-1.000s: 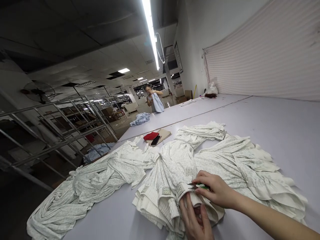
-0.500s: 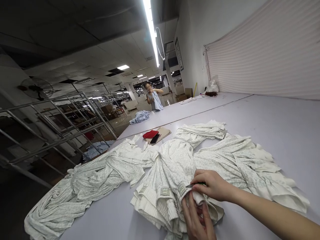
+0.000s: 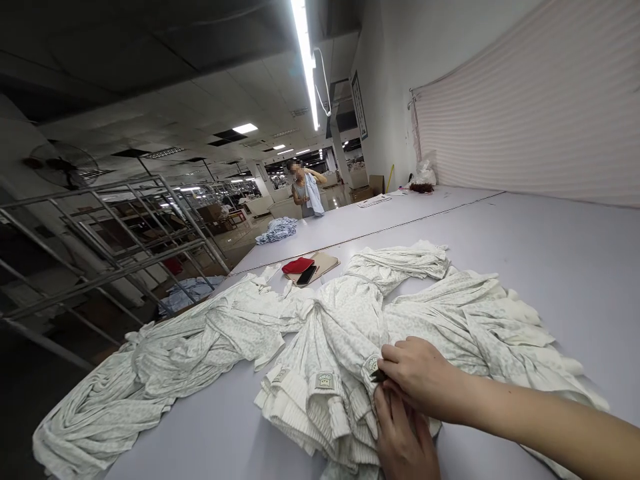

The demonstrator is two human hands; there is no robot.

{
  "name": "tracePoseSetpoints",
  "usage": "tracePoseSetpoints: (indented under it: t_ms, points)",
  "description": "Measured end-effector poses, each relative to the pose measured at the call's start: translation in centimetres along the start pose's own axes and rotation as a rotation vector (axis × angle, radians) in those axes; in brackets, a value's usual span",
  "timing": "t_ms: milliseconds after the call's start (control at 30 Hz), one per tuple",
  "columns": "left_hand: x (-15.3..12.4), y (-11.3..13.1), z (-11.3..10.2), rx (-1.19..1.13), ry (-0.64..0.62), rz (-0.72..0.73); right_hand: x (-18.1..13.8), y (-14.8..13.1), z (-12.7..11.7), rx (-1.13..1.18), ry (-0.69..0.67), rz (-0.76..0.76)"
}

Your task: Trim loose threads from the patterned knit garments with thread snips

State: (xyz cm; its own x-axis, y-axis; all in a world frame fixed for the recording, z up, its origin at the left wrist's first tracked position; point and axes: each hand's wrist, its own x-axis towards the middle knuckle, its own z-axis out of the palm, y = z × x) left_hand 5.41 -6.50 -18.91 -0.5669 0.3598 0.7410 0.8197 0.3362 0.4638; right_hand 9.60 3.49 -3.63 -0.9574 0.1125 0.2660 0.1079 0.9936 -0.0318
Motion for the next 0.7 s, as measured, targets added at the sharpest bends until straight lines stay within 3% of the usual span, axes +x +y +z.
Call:
tracePoseSetpoints:
  t_ms: [300,533,700]
  points:
    - [0.7,0.2,-0.4,0.017,-0.071,0.028,-0.9,1.2,0.2,0.030,0.058,0.035]
    - [1.5,-0.6,-1.0,0.106,-0.072,0.244,-0.5,1.2,-0.7,0.010,-0.013,-0.010]
    - [2.0,-0.4,-1.2,0.089,-0.072,0.239,-1.1,1.6,-0.5,0.097,0.019,0.118]
